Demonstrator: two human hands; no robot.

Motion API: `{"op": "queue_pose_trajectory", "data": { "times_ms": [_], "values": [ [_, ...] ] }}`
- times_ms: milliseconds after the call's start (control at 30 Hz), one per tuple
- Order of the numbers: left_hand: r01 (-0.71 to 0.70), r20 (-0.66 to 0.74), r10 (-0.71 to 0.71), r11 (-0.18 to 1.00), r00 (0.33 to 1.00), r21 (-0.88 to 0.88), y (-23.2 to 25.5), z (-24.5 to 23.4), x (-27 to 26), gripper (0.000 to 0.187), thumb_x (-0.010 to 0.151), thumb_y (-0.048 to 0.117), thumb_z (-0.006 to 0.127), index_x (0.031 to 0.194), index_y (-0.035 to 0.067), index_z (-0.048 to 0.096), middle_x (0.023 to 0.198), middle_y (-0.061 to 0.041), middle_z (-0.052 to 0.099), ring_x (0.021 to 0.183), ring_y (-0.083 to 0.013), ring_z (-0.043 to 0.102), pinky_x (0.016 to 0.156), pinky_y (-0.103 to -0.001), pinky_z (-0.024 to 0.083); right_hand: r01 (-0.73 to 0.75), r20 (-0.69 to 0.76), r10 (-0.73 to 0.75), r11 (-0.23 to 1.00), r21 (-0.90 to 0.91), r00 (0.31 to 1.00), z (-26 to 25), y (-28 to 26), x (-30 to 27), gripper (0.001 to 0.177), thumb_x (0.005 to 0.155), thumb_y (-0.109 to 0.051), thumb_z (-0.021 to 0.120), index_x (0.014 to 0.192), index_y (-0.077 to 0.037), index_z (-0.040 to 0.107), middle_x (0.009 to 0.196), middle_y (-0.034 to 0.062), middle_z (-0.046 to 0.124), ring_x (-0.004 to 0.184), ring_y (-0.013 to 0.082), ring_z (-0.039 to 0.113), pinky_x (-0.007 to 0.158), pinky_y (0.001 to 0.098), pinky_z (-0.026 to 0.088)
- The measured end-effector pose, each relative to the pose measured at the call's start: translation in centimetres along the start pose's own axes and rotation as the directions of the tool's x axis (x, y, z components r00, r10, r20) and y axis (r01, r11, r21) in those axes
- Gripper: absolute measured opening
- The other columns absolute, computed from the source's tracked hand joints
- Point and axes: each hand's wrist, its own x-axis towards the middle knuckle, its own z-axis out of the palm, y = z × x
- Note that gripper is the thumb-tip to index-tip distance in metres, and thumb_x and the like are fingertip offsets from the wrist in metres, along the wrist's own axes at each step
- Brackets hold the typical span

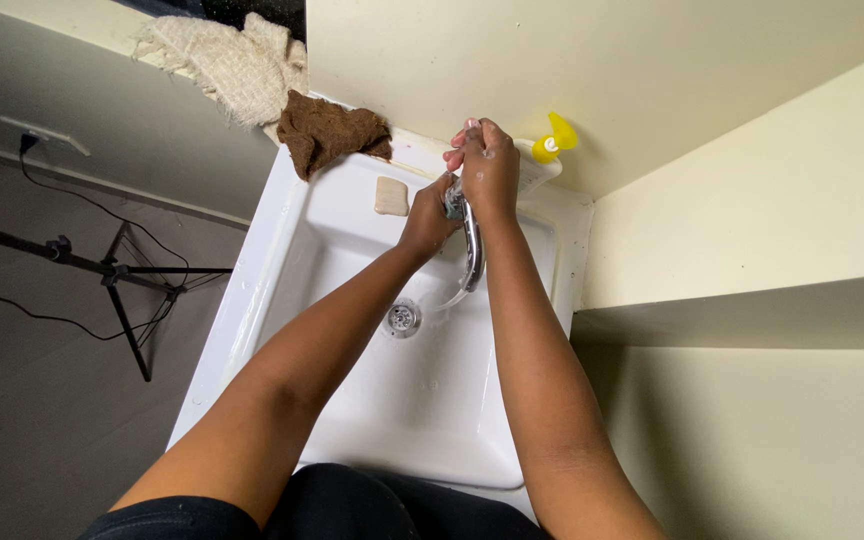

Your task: The person uses a sponge and soap to scrub the surfaces, edges, and faucet of a white sink.

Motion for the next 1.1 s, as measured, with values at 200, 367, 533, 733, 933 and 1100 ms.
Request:
{"op": "queue_pose_trajectory", "data": {
  "times_ms": [200, 367, 533, 733, 933, 1100],
  "values": [
    [-0.001, -0.337, 0.124, 0.939, 0.933, 0.344, 1.2, 4.3, -3.4, 0.047, 0.083, -0.001, 0.073, 0.125, -0.004, 0.053, 0.121, -0.024, 0.062, 0.114, -0.0393, 0.059, 0.097, -0.047, 0.046, -0.165, 0.024, 0.164, 0.982, 0.090, 0.986, -0.2, -0.6, -0.1, 0.032, 0.108, -0.020, 0.046, 0.085, -0.001, 0.060, 0.056, 0.0012, 0.054, 0.043, 0.0137, 0.055, 0.049, 0.0331, 0.052],
    [-0.238, -0.337, 0.358, 0.907, 0.871, 0.347, 0.8, 3.9, -3.2, 0.053, 0.101, -0.010, 0.056, 0.151, -0.004, 0.040, 0.146, -0.027, 0.050, 0.133, -0.0413, 0.051, 0.113, -0.047, 0.040, -0.129, 0.066, 0.122, 0.985, 0.117, 0.990, -0.8, -0.6, -0.6, 0.035, 0.109, -0.023, 0.045, 0.088, -0.002, 0.062, 0.049, 0.0020, 0.049, 0.042, 0.0107, 0.052, 0.057, 0.0264, 0.054],
    [-0.025, -0.039, 0.028, 0.998, 0.999, 0.059, 0.2, 0.9, 0.2, 0.040, 0.085, 0.003, 0.077, 0.121, -0.004, 0.062, 0.114, -0.021, 0.075, 0.109, -0.0329, 0.073, 0.097, -0.039, 0.054, -0.176, 0.067, 0.167, 0.972, 0.156, 0.984, -0.4, -0.6, -0.4, 0.036, 0.109, -0.025, 0.046, 0.086, -0.002, 0.061, 0.050, 0.0013, 0.047, 0.044, 0.0108, 0.052, 0.052, 0.0283, 0.050],
    [-0.120, -0.065, 0.120, 0.993, 0.991, 0.007, -1.0, 0.6, -0.3, 0.070, 0.069, -0.002, 0.079, 0.135, -0.004, 0.054, 0.113, -0.021, 0.073, 0.103, -0.0298, 0.072, 0.088, -0.037, 0.054, -0.153, 0.075, 0.141, 0.969, 0.196, 0.987, -0.5, 0.7, 0.1, 0.038, 0.109, -0.027, 0.046, 0.086, -0.002, 0.061, 0.051, 0.0019, 0.048, 0.044, 0.0117, 0.052, 0.054, 0.0288, 0.054],
    [0.117, -0.218, -0.211, 0.919, 0.953, -0.376, -0.5, 2.3, -3.5, 0.031, 0.114, 0.010, 0.040, 0.136, 0.001, 0.061, 0.113, -0.017, 0.072, 0.092, -0.0189, 0.068, 0.083, -0.037, 0.056, -0.104, 0.007, 0.105, 0.974, 0.203, 0.994, -0.7, 0.6, -0.6, 0.038, 0.110, -0.028, 0.044, 0.088, -0.002, 0.061, 0.052, 0.0034, 0.052, 0.045, 0.0137, 0.055, 0.054, 0.0303, 0.052],
    [0.308, -0.198, -0.258, 0.907, 0.946, 0.288, 2.1, -1.5, -7.9, 0.065, 0.084, -0.018, 0.053, 0.140, 0.013, 0.061, 0.093, -0.021, 0.072, 0.076, -0.0285, 0.064, 0.072, -0.042, 0.055, 0.260, -0.314, -0.251, 0.965, -0.012, 0.916, -2.6, 2.4, -4.1, 0.029, 0.110, -0.028, 0.049, 0.108, 0.000, 0.058, 0.088, 0.0111, 0.065, 0.080, 0.0171, 0.066, 0.079, 0.0320, 0.053]
  ]
}}
